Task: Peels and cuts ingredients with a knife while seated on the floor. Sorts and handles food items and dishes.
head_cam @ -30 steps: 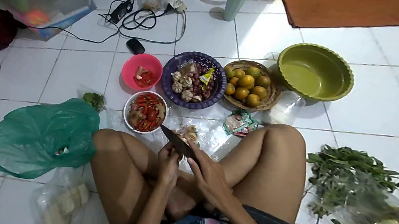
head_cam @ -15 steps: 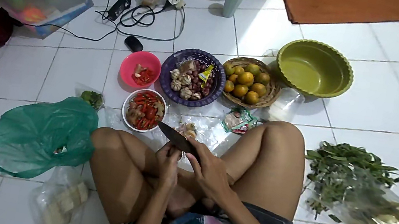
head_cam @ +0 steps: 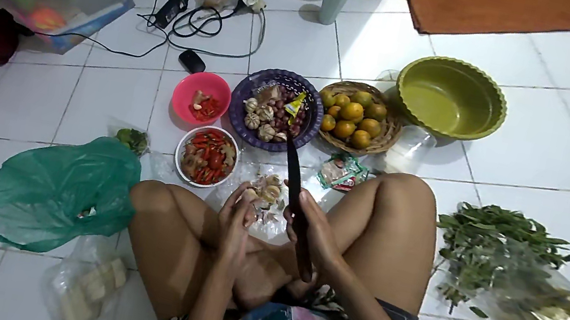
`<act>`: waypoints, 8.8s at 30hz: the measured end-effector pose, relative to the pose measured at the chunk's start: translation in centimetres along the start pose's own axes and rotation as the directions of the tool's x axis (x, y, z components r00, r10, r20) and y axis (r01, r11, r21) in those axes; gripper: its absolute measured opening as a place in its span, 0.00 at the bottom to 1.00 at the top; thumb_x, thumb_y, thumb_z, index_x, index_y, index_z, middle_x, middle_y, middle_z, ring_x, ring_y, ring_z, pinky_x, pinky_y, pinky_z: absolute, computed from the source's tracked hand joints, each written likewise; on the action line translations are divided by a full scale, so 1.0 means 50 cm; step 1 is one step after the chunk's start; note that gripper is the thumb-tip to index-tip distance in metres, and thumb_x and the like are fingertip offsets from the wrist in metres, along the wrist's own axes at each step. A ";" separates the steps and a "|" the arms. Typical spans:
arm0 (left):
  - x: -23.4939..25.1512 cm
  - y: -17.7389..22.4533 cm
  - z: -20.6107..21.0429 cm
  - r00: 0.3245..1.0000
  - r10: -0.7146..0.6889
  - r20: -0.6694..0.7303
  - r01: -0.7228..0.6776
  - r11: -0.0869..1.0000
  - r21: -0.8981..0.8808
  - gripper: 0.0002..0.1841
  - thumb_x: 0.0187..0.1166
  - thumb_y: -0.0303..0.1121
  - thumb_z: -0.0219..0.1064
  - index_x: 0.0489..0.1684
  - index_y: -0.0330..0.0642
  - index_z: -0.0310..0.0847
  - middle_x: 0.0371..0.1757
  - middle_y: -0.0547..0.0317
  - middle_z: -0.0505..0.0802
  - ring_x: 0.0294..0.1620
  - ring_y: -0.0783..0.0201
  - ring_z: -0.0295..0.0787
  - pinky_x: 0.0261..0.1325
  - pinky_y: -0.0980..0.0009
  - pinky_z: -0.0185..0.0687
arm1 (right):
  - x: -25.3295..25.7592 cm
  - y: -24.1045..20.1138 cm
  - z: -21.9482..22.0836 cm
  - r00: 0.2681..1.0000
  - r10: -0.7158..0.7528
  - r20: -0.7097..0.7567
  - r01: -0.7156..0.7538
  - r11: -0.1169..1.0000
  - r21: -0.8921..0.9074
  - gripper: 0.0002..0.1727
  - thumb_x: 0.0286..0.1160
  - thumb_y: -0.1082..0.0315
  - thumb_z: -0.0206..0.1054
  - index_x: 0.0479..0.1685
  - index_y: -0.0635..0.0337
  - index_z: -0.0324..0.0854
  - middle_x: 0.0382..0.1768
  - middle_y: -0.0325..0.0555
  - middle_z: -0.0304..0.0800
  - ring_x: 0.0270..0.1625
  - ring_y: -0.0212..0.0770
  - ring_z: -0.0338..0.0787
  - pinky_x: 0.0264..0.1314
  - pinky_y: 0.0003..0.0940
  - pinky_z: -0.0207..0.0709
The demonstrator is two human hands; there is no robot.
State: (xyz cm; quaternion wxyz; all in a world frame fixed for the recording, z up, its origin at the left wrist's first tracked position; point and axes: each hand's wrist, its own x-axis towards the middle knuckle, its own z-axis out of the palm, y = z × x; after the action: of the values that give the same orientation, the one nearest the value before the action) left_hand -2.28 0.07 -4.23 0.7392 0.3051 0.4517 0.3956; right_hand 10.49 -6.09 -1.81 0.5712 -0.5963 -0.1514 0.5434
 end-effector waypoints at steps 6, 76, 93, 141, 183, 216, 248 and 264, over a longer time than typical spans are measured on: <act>-0.009 0.027 -0.004 0.989 -0.120 0.083 0.133 0.975 -0.179 0.17 0.95 0.32 0.33 0.49 0.43 0.72 0.24 0.74 0.83 0.12 0.86 0.63 0.18 0.91 0.63 | 0.020 0.018 -0.028 0.979 0.189 -0.075 -0.200 0.959 -0.202 0.28 0.98 0.57 0.34 0.78 0.65 0.70 0.21 0.34 0.70 0.14 0.26 0.66 0.17 0.20 0.64; 0.030 -0.023 -0.018 0.992 0.040 0.117 -0.071 0.959 0.273 0.08 0.78 0.18 0.63 0.49 0.26 0.84 0.41 0.62 0.90 0.42 0.78 0.84 0.52 0.79 0.81 | -0.007 0.021 -0.031 0.940 -0.125 0.319 0.315 0.680 -0.662 0.30 0.93 0.51 0.43 0.88 0.50 0.67 0.47 0.50 0.92 0.34 0.37 0.80 0.46 0.41 0.76; 0.045 -0.046 -0.027 0.888 0.428 0.165 -0.459 0.817 0.350 0.08 0.66 0.14 0.70 0.41 0.21 0.89 0.45 0.51 0.94 0.46 0.82 0.85 0.53 0.86 0.78 | -0.006 0.035 -0.002 0.975 -0.097 0.198 0.148 0.953 -0.263 0.23 0.92 0.63 0.45 0.69 0.67 0.79 0.21 0.24 0.69 0.18 0.18 0.65 0.22 0.15 0.63; 0.038 -0.032 -0.041 0.948 -0.280 0.153 0.244 0.945 0.219 0.11 0.89 0.24 0.53 0.52 0.30 0.82 0.30 0.67 0.84 0.23 0.81 0.71 0.30 0.85 0.70 | 0.075 0.057 -0.037 0.997 0.044 -0.060 -0.066 0.892 -0.447 0.26 0.96 0.58 0.45 0.79 0.65 0.74 0.23 0.35 0.70 0.19 0.28 0.65 0.24 0.27 0.64; 0.038 -0.016 -0.035 0.974 -0.180 0.139 0.158 0.975 0.156 0.12 0.84 0.17 0.51 0.53 0.30 0.80 0.27 0.71 0.81 0.22 0.82 0.70 0.29 0.85 0.70 | 0.009 0.039 -0.023 0.947 -0.071 0.314 0.281 0.659 -0.698 0.30 0.93 0.52 0.46 0.91 0.49 0.63 0.49 0.54 0.92 0.39 0.45 0.85 0.51 0.49 0.77; 0.029 0.000 -0.031 0.986 -0.078 0.147 0.027 0.946 0.323 0.13 0.86 0.21 0.56 0.62 0.25 0.80 0.41 0.63 0.90 0.25 0.85 0.70 0.31 0.86 0.67 | 0.019 0.031 -0.027 0.972 0.069 0.225 -0.016 0.974 -0.227 0.22 0.96 0.62 0.40 0.34 0.59 0.76 0.17 0.27 0.69 0.14 0.20 0.63 0.18 0.15 0.59; 0.030 0.015 -0.033 0.984 -0.157 0.087 0.133 0.963 0.236 0.12 0.87 0.20 0.50 0.53 0.28 0.80 0.32 0.67 0.84 0.25 0.81 0.73 0.34 0.84 0.73 | 0.005 0.056 -0.035 0.929 -0.171 0.327 0.356 0.653 -0.668 0.27 0.93 0.54 0.47 0.82 0.54 0.76 0.42 0.48 0.92 0.33 0.36 0.81 0.44 0.36 0.76; 0.021 0.011 -0.043 0.957 -0.217 0.191 0.201 0.974 0.100 0.13 0.88 0.21 0.50 0.60 0.29 0.79 0.37 0.67 0.87 0.24 0.83 0.72 0.30 0.86 0.70 | 0.022 0.010 -0.042 0.992 -0.024 0.123 0.049 0.976 -0.210 0.20 0.95 0.64 0.40 0.43 0.63 0.78 0.19 0.27 0.73 0.15 0.18 0.66 0.19 0.14 0.62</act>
State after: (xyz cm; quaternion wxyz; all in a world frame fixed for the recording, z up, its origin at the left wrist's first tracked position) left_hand -4.09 1.46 -5.11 0.8061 0.3229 0.4197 0.2641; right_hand 12.37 -6.46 -3.25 0.5039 -0.6173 -0.2537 0.5483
